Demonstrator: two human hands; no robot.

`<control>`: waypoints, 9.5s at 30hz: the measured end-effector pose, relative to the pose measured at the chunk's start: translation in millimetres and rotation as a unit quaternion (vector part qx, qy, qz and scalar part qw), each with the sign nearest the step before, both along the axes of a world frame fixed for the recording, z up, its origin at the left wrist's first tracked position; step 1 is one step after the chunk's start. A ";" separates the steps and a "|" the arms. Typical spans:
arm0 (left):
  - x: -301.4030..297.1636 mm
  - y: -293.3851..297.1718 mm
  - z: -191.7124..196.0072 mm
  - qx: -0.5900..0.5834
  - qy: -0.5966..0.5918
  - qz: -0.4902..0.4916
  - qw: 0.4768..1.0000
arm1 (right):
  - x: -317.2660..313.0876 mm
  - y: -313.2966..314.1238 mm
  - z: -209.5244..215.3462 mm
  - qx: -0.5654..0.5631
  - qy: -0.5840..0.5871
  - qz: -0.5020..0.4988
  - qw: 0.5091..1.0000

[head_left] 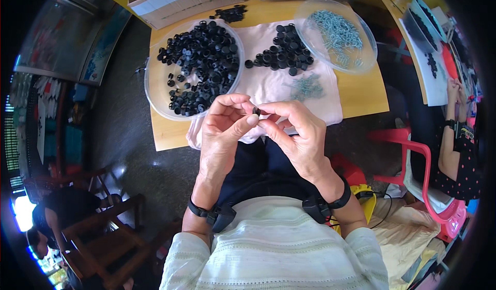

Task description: Assembling small black plastic components by hand.

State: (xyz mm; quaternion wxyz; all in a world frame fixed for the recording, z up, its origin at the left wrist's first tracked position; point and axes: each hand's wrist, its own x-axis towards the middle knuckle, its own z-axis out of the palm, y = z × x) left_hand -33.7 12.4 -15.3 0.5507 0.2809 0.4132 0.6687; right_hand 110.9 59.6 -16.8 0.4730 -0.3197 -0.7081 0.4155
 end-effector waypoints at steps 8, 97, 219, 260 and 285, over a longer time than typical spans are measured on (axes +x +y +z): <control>25.8 16.1 -13.6 -0.077 -0.052 -0.107 0.990 | 35.6 1.5 -13.2 0.015 0.008 -0.051 0.999; 3.8 -11.5 27.9 0.163 0.600 -0.058 0.781 | 43.9 -18.0 -6.2 -0.353 0.113 0.121 0.921; 15.5 -16.2 -6.8 0.106 0.002 -0.082 0.991 | 44.8 -16.5 29.6 -0.152 0.114 0.077 0.979; 15.2 -9.2 -9.0 0.048 0.034 -0.091 0.994 | 39.5 -18.8 14.8 0.057 -0.063 -0.017 0.996; 26.0 -7.0 -11.6 -0.023 -0.022 -0.065 0.997 | 37.4 -15.0 8.6 0.141 -0.114 -0.061 0.982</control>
